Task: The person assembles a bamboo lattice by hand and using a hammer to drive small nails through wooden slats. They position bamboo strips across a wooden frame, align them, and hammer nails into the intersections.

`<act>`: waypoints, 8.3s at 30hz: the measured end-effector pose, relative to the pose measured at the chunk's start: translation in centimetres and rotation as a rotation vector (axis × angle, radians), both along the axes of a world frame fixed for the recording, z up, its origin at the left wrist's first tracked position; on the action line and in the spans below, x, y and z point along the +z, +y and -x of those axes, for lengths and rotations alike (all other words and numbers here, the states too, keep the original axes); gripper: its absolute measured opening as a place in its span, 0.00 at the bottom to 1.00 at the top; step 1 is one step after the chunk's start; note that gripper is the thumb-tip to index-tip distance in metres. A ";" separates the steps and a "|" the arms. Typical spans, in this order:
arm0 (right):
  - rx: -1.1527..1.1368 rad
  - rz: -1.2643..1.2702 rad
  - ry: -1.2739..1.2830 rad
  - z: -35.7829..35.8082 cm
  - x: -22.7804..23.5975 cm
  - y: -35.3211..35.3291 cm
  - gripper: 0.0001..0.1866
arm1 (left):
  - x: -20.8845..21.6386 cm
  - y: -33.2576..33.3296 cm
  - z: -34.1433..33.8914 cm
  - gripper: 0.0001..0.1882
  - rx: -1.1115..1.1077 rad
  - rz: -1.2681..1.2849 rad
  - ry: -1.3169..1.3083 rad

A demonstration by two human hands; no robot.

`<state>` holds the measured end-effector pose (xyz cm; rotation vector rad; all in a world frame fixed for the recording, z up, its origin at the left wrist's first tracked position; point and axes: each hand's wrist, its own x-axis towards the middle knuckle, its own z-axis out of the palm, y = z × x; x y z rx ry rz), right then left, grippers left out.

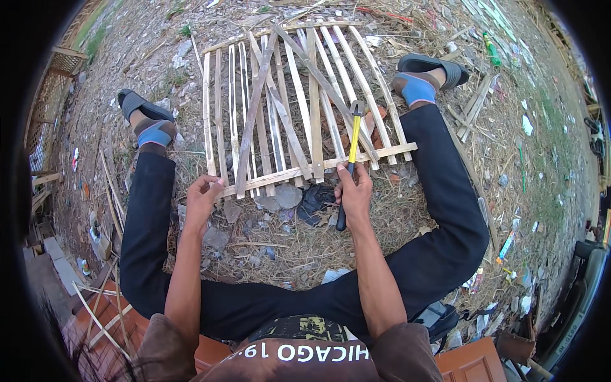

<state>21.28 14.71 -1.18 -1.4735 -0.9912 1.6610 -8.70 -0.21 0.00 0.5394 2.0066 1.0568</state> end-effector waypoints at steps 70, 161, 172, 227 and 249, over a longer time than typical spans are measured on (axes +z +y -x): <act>0.638 -0.213 -0.346 -4.0 5.5 -7.5 0.19 | -2.6 -0.1 -10.7 0.04 -0.291 -0.379 0.545; -0.198 -0.332 0.137 0.9 -3.1 7.0 0.10 | -5.4 2.4 -13.2 0.10 0.235 -0.385 0.228; 0.080 -0.451 -0.104 -1.8 -3.2 12.1 0.15 | -6.1 4.3 -12.5 0.10 0.197 -0.426 0.227; 0.599 -0.251 -0.405 -2.2 3.8 -6.0 0.10 | -3.9 4.1 -8.3 0.09 -0.162 -0.360 0.325; 0.774 -0.278 -0.453 -2.5 5.3 -7.4 0.13 | -5.4 4.1 -8.2 0.08 -0.177 -0.410 0.190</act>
